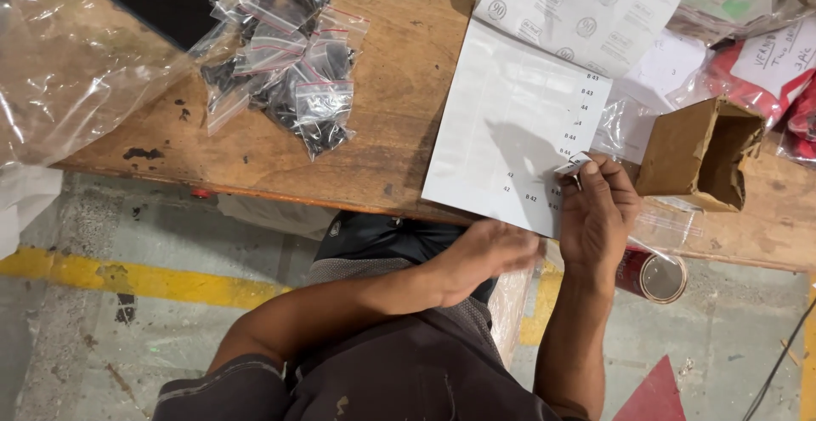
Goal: Sort small hardware components into plastic bags and apply labels from a sheet.
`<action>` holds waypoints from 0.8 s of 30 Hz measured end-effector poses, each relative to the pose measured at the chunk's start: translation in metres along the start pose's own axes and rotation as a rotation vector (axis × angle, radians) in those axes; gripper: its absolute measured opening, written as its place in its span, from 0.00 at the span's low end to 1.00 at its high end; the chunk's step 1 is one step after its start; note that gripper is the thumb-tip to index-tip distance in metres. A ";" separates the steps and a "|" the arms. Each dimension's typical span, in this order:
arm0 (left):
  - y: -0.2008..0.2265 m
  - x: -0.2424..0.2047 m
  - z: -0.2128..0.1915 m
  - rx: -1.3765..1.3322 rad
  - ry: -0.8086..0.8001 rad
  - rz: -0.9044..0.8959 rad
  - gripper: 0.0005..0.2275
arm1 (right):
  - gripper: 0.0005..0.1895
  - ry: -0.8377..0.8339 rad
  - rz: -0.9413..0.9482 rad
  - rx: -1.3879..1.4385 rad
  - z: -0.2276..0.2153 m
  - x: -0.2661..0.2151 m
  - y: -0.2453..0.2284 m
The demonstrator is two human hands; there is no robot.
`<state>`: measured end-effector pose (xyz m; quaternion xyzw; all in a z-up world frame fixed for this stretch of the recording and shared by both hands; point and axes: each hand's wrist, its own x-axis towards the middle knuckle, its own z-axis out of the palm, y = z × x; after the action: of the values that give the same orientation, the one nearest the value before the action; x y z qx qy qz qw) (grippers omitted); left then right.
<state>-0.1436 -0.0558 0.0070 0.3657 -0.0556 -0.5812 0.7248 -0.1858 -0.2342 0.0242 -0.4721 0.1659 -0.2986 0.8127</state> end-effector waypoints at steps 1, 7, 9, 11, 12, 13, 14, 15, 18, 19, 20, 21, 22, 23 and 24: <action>-0.004 -0.005 -0.004 0.003 0.003 0.003 0.19 | 0.05 -0.003 0.000 0.004 -0.004 0.001 0.002; 0.018 -0.007 0.007 0.692 0.087 0.426 0.17 | 0.03 -0.006 0.105 0.108 -0.002 -0.011 -0.003; 0.039 0.006 0.014 0.778 0.249 0.781 0.20 | 0.02 -0.035 0.119 0.136 0.005 -0.019 -0.007; 0.034 0.009 0.011 0.742 0.254 0.761 0.18 | 0.03 0.002 0.171 0.106 0.008 -0.028 -0.006; 0.032 0.010 0.009 0.706 0.261 0.746 0.16 | 0.04 0.034 0.222 0.077 0.011 -0.032 -0.006; 0.031 0.008 0.008 0.706 0.270 0.742 0.16 | 0.04 0.032 0.231 0.079 0.014 -0.036 -0.004; 0.031 0.005 0.006 0.674 0.268 0.678 0.14 | 0.05 0.006 0.204 0.052 0.017 -0.039 -0.001; 0.030 0.001 0.005 0.643 0.267 0.615 0.12 | 0.06 -0.021 0.178 0.027 0.021 -0.043 0.001; 0.026 -0.015 -0.007 0.674 0.325 0.573 0.11 | 0.03 0.019 0.102 0.060 0.034 -0.049 0.007; 0.028 -0.024 -0.010 0.676 0.341 0.573 0.11 | 0.03 0.011 0.114 0.065 0.032 -0.050 0.006; 0.029 -0.033 -0.014 0.705 0.368 0.546 0.10 | 0.04 0.009 0.078 0.089 0.031 -0.051 0.006; 0.032 -0.043 -0.018 0.737 0.398 0.521 0.10 | 0.04 0.003 0.042 0.117 0.032 -0.051 0.007; 0.034 -0.051 -0.027 0.741 0.416 0.523 0.10 | 0.04 -0.009 0.053 0.127 0.030 -0.050 0.006; 0.037 -0.059 -0.035 0.786 0.429 0.491 0.10 | 0.04 -0.009 0.022 0.080 0.028 -0.051 0.006; 0.039 -0.067 -0.043 0.830 0.442 0.458 0.10 | 0.05 -0.009 -0.010 0.033 0.025 -0.052 0.006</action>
<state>-0.1114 0.0257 0.0220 0.7146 -0.2057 -0.2458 0.6218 -0.2095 -0.1821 0.0309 -0.4608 0.1552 -0.3031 0.8196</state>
